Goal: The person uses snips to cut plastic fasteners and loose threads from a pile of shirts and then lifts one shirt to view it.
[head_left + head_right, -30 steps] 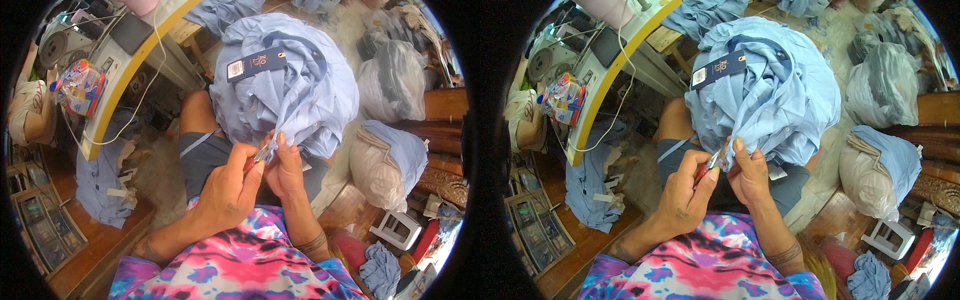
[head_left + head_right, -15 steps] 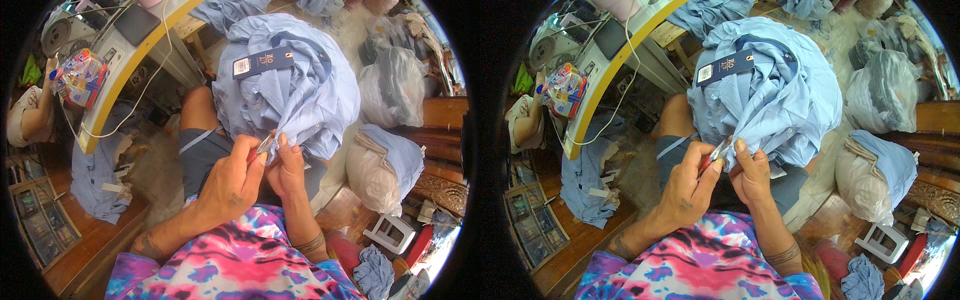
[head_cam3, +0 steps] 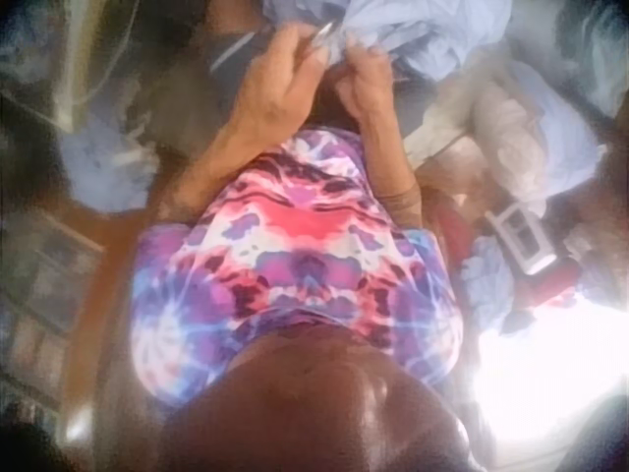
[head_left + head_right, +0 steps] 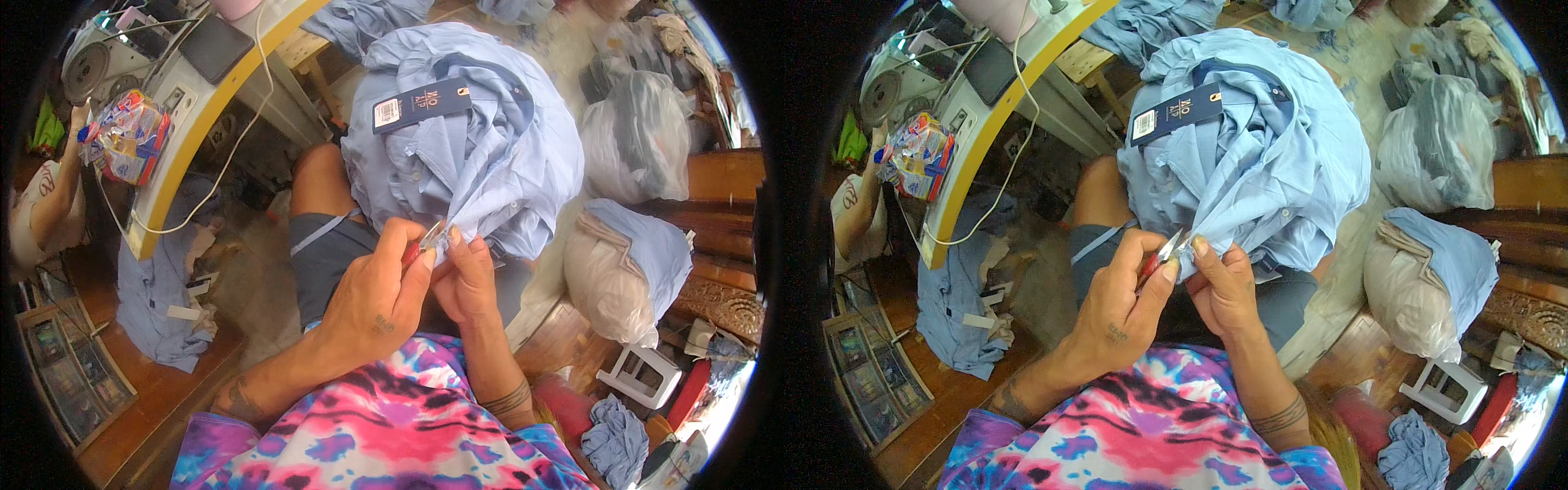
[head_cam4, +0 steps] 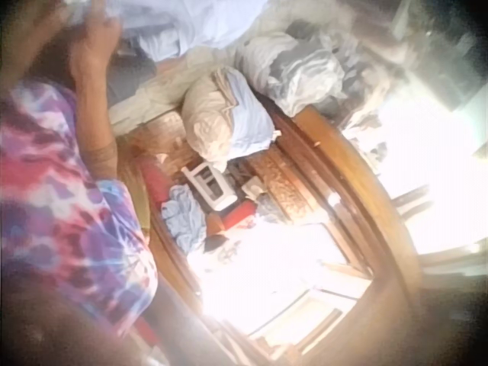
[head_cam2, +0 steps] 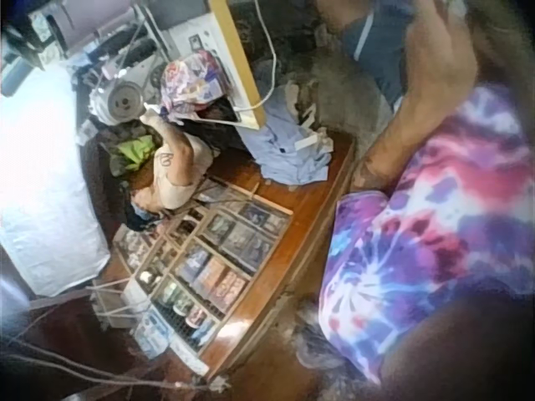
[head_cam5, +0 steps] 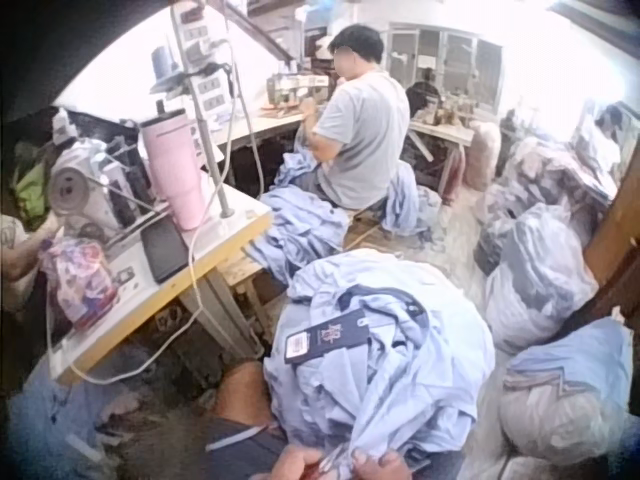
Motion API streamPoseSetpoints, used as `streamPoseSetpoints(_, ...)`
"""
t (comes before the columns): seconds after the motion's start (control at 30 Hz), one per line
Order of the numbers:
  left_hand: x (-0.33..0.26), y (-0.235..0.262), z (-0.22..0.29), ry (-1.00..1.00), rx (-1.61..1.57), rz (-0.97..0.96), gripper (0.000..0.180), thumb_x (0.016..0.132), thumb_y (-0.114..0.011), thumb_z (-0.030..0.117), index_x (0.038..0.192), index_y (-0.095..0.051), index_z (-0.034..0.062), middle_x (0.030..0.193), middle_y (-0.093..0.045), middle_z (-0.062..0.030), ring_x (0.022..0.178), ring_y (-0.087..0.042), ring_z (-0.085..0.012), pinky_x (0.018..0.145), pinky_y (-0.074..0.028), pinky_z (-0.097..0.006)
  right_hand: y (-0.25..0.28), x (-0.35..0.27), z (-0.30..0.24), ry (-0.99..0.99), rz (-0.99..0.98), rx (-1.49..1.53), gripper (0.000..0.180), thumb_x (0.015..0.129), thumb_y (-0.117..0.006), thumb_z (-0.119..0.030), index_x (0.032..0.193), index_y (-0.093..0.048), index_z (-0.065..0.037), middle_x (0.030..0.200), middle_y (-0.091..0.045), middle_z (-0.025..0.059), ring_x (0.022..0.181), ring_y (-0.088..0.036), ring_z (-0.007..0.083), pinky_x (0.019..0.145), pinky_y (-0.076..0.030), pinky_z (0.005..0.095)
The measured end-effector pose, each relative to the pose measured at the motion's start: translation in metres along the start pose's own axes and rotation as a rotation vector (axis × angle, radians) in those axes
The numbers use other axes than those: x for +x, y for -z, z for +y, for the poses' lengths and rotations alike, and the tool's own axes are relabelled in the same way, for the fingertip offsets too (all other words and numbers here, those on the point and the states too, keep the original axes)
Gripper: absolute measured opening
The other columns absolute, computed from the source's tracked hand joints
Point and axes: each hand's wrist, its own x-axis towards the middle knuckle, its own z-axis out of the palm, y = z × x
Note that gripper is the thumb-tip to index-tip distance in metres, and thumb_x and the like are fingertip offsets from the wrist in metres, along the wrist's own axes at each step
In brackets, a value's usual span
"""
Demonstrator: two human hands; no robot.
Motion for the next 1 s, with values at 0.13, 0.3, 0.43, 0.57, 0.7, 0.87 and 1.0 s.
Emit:
streamPoseSetpoints(0.13,0.002,0.003,0.001,-0.014,0.035,-0.032,0.022,0.105,-0.056,0.013,0.121,-0.049,-0.0005,0.082,-0.068,-0.0266,0.077,-0.067,-0.0505,0.064,-0.049,-0.055,-0.003,0.0,-0.005,-0.035,0.056,-0.06,0.019,0.1,-0.074,-0.016,0.114,-0.067,-0.004,0.106,-0.072,0.0047,0.096,-0.069,0.0154,0.083,-0.056,0.033)
streamPoseSetpoints(0.3,0.006,0.005,0.014,0.013,0.115,-0.062,0.023,0.105,-0.055,0.013,0.122,-0.049,-0.0007,0.081,-0.067,-0.0231,0.074,-0.066,-0.0431,0.064,-0.048,-0.051,-0.001,0.0,-0.013,-0.041,0.026,-0.129,0.019,0.098,-0.075,-0.016,0.112,-0.068,-0.005,0.102,-0.073,0.0037,0.09,-0.068,0.0144,0.077,-0.055,0.0317)
streamPoseSetpoints(0.43,0.002,0.003,0.017,-0.058,0.171,-0.021,0.02,0.106,-0.055,0.012,0.121,-0.051,-0.0009,0.08,-0.066,-0.0159,0.068,-0.066,-0.027,0.062,-0.047,-0.04,-0.003,0.0,-0.011,-0.091,0.006,0.006,0.021,0.099,-0.075,-0.019,0.113,-0.068,-0.006,0.104,-0.072,0.0034,0.089,-0.066,0.0141,0.074,-0.053,0.0305)
streamPoseSetpoints(0.57,0.0,-0.004,0.009,-0.11,0.156,0.011,0.02,0.106,-0.055,0.01,0.122,-0.049,-0.0007,0.08,-0.066,-0.0155,0.067,-0.064,-0.0242,0.06,-0.046,-0.037,-0.005,-0.001,-0.01,-0.147,-0.03,0.067,0.025,0.098,-0.076,-0.022,0.115,-0.067,-0.007,0.104,-0.071,0.003,0.089,-0.065,0.014,0.072,-0.053,0.03)
streamPoseSetpoints(0.7,0.005,-0.003,0.016,-0.037,0.118,-0.01,0.022,0.106,-0.054,0.01,0.124,-0.047,-0.0006,0.081,-0.065,-0.0171,0.071,-0.064,-0.0277,0.062,-0.047,-0.04,-0.007,0.003,-0.015,-0.168,-0.055,0.06,0.028,0.096,-0.079,-0.022,0.116,-0.066,-0.007,0.104,-0.071,0.0029,0.088,-0.065,0.0141,0.072,-0.052,0.0296)
streamPoseSetpoints(0.87,0.005,-0.002,0.018,0.031,0.091,-0.022,0.024,0.106,-0.054,0.012,0.124,-0.045,-0.0008,0.083,-0.067,-0.0231,0.078,-0.071,-0.0424,0.065,-0.05,-0.048,-0.007,0.006,-0.014,-0.16,-0.009,0.107,0.029,0.094,-0.081,-0.019,0.116,-0.066,-0.007,0.106,-0.072,0.0038,0.09,-0.067,0.0146,0.072,-0.053,0.0293)
streamPoseSetpoints(1.0,0.009,0.001,0.009,0.083,-0.015,-0.063,0.026,0.106,-0.055,0.014,0.125,-0.045,-0.0012,0.081,-0.065,-0.0198,0.068,-0.067,-0.0324,0.062,-0.048,-0.044,-0.006,0.008,-0.011,-0.184,-0.03,0.12,0.026,0.095,-0.079,-0.017,0.116,-0.067,-0.008,0.105,-0.073,0.0033,0.089,-0.068,0.0141,0.071,-0.053,0.0288)
